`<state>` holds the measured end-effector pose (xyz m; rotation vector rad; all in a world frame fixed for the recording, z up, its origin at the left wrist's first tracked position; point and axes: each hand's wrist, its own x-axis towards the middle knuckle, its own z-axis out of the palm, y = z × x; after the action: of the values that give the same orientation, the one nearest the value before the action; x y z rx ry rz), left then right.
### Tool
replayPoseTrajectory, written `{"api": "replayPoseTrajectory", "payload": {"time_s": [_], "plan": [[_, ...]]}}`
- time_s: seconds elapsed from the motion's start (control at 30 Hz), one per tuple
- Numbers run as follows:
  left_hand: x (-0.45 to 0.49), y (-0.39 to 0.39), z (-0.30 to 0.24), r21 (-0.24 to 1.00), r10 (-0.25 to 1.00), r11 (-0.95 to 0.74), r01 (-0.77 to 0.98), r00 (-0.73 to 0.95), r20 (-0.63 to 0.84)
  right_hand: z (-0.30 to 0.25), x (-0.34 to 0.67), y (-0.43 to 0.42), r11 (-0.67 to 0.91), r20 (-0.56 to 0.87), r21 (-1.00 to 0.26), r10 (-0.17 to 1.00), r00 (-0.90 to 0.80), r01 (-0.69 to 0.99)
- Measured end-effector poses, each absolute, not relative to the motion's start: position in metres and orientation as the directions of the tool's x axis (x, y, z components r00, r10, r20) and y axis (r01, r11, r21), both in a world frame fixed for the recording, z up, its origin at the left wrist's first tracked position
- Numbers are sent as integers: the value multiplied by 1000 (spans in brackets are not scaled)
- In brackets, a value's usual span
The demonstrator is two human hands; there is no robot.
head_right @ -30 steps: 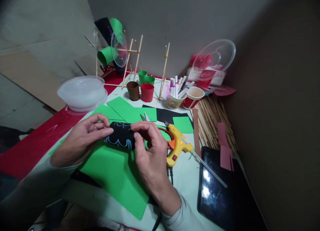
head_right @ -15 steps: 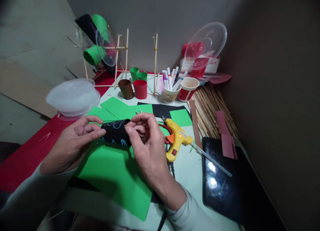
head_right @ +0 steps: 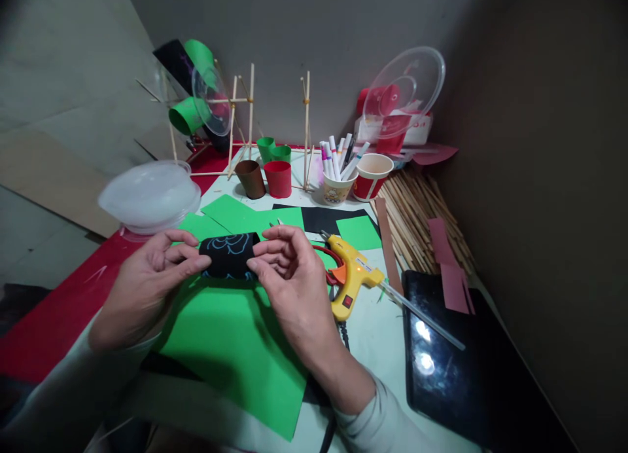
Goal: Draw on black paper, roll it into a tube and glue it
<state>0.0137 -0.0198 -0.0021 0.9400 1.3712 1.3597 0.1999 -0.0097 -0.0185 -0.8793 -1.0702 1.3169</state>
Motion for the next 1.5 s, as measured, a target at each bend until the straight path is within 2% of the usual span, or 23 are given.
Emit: {"api": "replayPoseTrajectory", "payload": {"time_s": [0.2, 0.43, 0.73, 0.97, 1.23, 1.5], "plan": [[15, -18, -4, 974, 968, 118, -191, -198, -156, -16, 200, -13, 163, 169, -965, 985, -13, -203], [16, -18, -4, 969, 966, 92, -230, -215, -142, -16, 198, -14, 198, 201, -962, 980, 6, -186], [16, -28, -6, 996, 940, -25, -80, -342, -4, -17, 198, -15, 171, 173, -977, 985, -2, -127], [16, -32, -4, 993, 936, -112, -27, -338, 97, -16, 197, -19, 173, 176, -977, 984, -13, -125], [14, -27, -11, 977, 942, -194, -83, -294, 162, -15, 195, -20, 147, 160, -977, 984, -75, -153], [9, -18, -8, 964, 971, -132, -232, -225, 79, -7, 199, -24, 107, 158, -970, 960, -232, -217]]}}
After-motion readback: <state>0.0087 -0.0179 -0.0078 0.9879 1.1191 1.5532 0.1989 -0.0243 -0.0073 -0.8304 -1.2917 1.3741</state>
